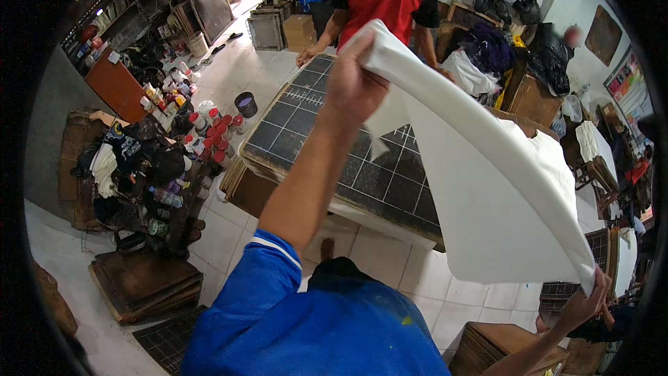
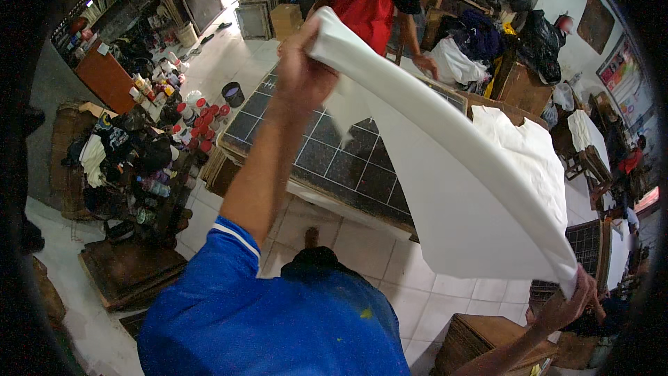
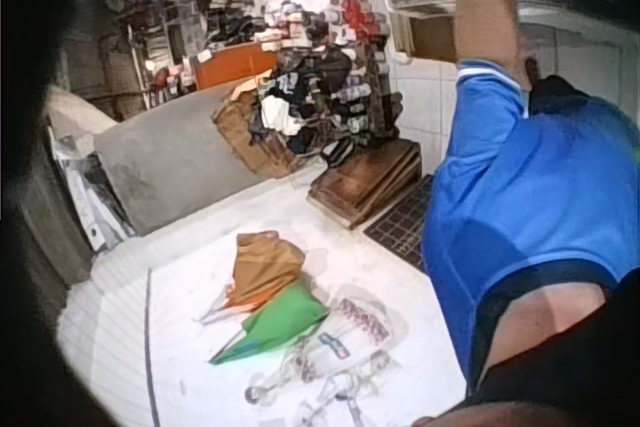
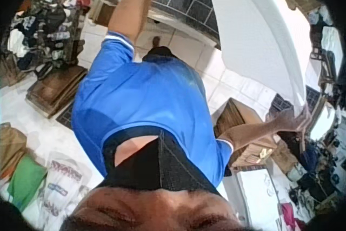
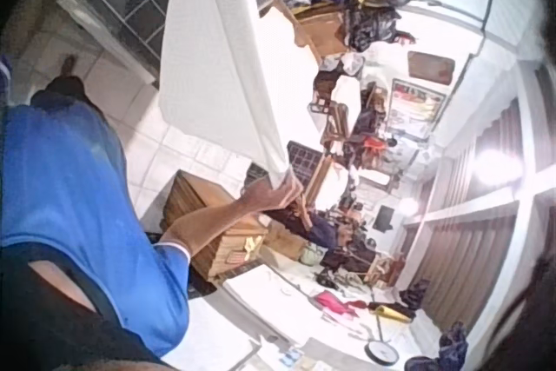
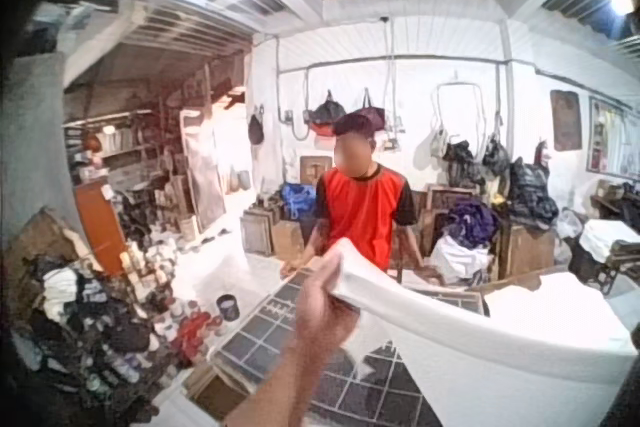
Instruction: The person repeatedly places white t-shirts onto a screen printing frame, smooths them flat with both hands, then lifts the frame to remove the shirt and repeats the cycle. A coworker in a red shirt is visible nearby handling cardboard and other items.
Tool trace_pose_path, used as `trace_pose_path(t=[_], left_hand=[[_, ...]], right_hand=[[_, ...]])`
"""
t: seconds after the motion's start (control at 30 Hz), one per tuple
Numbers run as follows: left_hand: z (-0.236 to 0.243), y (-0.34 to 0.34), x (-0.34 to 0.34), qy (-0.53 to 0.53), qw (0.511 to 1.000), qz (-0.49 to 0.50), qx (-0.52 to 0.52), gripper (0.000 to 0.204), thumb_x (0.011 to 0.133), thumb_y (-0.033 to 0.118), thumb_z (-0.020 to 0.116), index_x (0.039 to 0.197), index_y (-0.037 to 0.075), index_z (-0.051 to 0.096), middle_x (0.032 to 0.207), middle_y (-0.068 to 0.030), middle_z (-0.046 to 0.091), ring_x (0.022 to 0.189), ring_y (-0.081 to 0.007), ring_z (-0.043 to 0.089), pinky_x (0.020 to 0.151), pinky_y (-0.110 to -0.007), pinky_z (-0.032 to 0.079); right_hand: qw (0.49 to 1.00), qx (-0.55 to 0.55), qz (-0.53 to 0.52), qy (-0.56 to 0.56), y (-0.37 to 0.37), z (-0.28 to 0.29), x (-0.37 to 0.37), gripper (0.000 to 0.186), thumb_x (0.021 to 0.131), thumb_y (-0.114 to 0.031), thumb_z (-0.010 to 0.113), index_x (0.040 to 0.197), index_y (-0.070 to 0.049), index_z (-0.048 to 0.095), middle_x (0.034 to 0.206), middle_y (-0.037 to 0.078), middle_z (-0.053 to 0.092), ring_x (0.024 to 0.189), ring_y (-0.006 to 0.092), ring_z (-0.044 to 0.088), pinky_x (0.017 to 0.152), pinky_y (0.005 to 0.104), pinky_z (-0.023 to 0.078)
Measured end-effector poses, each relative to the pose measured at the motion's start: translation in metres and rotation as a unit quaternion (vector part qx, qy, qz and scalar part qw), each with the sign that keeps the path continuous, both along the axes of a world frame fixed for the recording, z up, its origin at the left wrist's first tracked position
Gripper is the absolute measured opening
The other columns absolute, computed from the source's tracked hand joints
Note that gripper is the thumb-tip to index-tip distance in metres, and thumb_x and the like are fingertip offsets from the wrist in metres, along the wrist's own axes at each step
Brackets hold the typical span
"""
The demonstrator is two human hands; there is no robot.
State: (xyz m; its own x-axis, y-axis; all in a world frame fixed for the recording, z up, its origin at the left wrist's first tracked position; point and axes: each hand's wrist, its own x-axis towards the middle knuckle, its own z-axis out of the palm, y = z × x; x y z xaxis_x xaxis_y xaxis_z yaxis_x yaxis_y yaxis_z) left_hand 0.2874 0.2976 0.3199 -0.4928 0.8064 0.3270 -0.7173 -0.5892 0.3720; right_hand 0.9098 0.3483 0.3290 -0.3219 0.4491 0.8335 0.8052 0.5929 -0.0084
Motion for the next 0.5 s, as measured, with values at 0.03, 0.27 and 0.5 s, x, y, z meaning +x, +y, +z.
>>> trace_pose_path(t=[0.03,0.27,0.5], left_hand=[[0.008,-0.012,-0.015,0.001,0.999,-0.011,0.033,0.020,0.104,0.018,0.063,0.118,0.003,0.063,0.107,-0.0084,0.072,0.101,-0.0206,0.072,0.093,-0.039,0.061],[0.036,-0.071,-0.115,0.092,0.980,0.141,-0.103,0.024,0.104,0.022,0.062,0.119,0.005,0.069,0.114,-0.0075,0.075,0.105,-0.0191,0.072,0.098,-0.036,0.057],[-0.012,-0.061,-0.249,0.140,0.935,0.164,-0.281,0.019,0.101,0.023,0.068,0.111,0.007,0.068,0.104,-0.0077,0.074,0.088,-0.0193,0.072,0.072,-0.032,0.061]], right_hand=[[1.000,0.011,-0.007,0.008,0.009,0.003,-0.004,0.031,0.093,0.007,0.059,0.122,0.001,0.067,0.116,0.016,0.068,0.109,0.0316,0.066,0.098,0.0421,0.052],[0.990,-0.071,-0.027,0.121,0.085,0.028,-0.064,0.037,0.096,-0.003,0.053,0.132,-0.001,0.065,0.126,0.018,0.068,0.120,0.0306,0.063,0.107,0.0439,0.047],[0.948,-0.237,0.051,0.206,0.178,0.032,-0.199,0.039,0.098,-0.008,0.057,0.136,-0.007,0.066,0.093,0.002,0.068,0.070,0.0076,0.058,0.061,0.0259,0.049]])
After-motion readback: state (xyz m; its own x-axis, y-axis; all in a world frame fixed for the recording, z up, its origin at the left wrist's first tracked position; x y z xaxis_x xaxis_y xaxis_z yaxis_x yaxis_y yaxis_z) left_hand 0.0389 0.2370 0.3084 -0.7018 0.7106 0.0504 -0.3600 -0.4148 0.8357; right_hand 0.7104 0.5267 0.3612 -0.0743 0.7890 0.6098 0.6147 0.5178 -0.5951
